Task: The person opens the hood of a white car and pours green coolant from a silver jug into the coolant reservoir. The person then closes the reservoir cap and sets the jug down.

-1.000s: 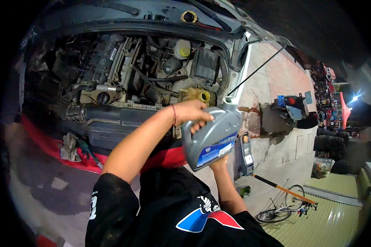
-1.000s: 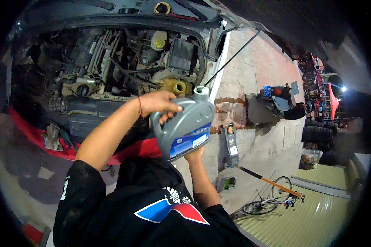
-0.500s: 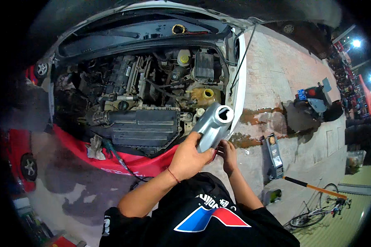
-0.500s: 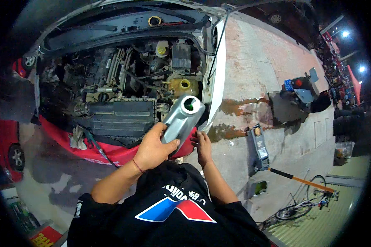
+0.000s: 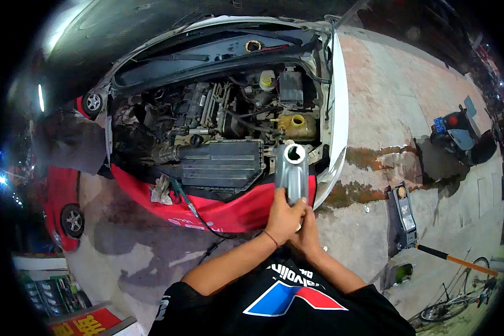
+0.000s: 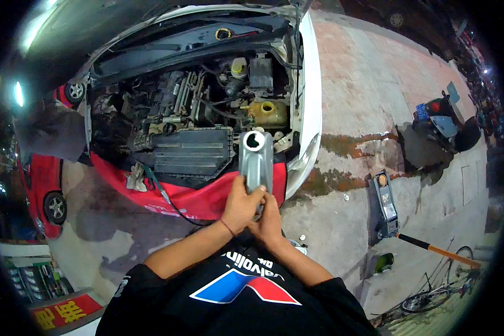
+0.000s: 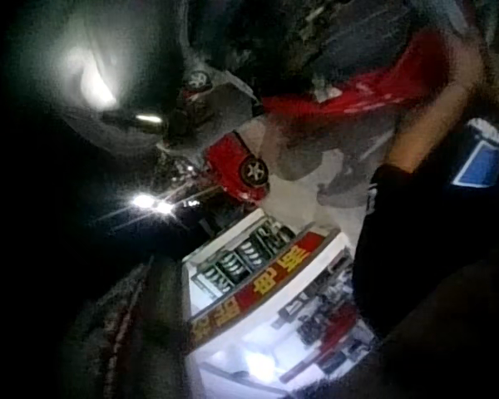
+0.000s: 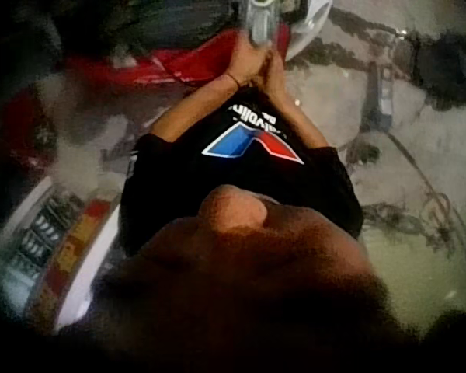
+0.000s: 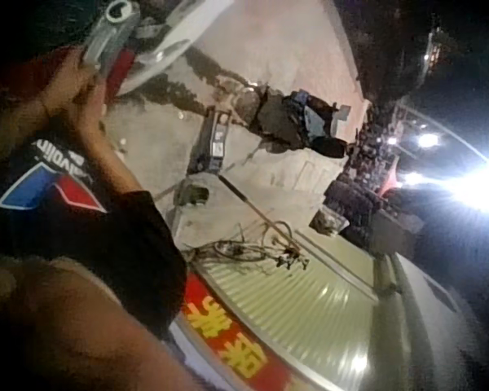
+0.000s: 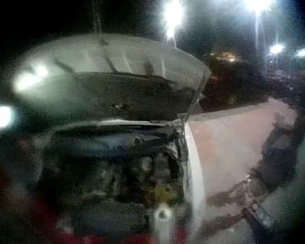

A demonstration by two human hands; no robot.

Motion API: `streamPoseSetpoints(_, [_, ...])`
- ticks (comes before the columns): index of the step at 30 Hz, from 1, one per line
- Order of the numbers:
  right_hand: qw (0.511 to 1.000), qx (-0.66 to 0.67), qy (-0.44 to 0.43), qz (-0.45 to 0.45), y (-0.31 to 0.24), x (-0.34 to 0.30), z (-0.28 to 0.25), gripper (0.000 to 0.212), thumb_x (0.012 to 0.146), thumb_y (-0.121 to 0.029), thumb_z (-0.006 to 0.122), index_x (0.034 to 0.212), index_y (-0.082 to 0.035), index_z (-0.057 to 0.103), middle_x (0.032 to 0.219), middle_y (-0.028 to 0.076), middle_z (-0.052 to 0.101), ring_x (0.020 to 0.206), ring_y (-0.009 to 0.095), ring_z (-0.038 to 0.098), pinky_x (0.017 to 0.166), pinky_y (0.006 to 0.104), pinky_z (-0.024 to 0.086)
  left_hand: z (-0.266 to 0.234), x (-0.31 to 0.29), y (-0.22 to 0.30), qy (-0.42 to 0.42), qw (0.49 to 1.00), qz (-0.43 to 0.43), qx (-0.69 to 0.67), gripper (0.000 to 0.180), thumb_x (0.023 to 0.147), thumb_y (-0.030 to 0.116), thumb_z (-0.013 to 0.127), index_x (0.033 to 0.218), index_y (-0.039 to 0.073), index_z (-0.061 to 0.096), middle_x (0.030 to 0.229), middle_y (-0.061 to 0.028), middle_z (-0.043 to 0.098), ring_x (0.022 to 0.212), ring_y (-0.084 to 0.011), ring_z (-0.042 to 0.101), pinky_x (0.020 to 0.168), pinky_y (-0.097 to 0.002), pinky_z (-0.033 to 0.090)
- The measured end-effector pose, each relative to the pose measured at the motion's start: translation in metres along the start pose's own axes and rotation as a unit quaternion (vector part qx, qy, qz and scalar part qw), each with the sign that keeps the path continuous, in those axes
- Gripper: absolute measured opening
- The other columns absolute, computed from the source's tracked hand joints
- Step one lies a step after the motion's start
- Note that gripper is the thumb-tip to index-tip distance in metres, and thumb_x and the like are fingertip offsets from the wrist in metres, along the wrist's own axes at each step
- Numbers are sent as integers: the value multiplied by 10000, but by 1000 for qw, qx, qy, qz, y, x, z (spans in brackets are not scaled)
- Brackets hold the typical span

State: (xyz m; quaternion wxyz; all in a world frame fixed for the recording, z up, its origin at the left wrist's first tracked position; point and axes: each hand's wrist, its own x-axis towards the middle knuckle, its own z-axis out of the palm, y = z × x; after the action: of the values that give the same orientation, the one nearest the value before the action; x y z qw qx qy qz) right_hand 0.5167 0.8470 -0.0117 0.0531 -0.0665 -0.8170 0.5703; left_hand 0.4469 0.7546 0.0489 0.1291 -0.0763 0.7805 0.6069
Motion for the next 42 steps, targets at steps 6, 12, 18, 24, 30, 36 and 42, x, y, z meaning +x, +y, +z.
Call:
streamPoseSetpoints(6, [990,19,138,31,22,-11,9,607,736,-166,816,1257,-14,543,1025,206,674,946,342,672,826,414,525,-17,-17,2,-162,975,50,146,624,862,183,682,1379,-69,440,1179,-300,601,1102,-405,627,992,-437,493])
streamPoseSetpoints(12, [974,-21,202,100,10,-9,4,204,833,-128,750,957,-25,625,795,52,652,765,151,607,718,321,491,-110,42,-36,-105,888,313,320,498,814,194,664,1262,-10,586,1193,-230,595,1126,-405,575,1000,-479,477])
streamPoseSetpoints(18, [959,-1,251,135,29,-18,7,209,799,-149,754,921,-28,635,751,77,642,714,157,596,692,331,485,-216,222,-97,78,819,263,504,484,868,363,660,1202,13,626,1121,-219,598,1074,-407,580,934,-508,475])
streamPoseSetpoints(24, [952,-1,266,154,33,-23,17,185,802,-129,750,922,-33,648,782,71,658,726,148,610,708,318,489,-227,313,-138,195,846,94,488,515,982,421,441,1287,54,633,1251,-194,616,1153,-396,572,1046,-504,407])
streamPoseSetpoints(30, [947,13,272,168,31,-32,24,165,805,-108,752,912,-32,653,779,51,658,735,139,616,705,305,491,-213,316,-152,195,832,74,515,468,975,307,358,1268,87,648,1226,-172,656,1076,-377,620,1044,-511,407])
streamPoseSetpoints(36, [946,44,284,150,48,-32,23,185,795,-115,763,899,-24,640,759,55,658,694,144,611,664,308,491,-217,318,-155,230,827,74,508,429,960,310,381,1166,80,679,1130,-156,690,1022,-375,641,981,-487,447])
streamPoseSetpoints(42, [949,71,263,160,50,-33,10,176,812,-96,748,914,-5,638,827,68,693,727,139,646,688,289,512,-209,322,-160,236,823,95,508,406,947,298,390,1067,57,694,1058,-158,705,995,-365,647,951,-479,460])
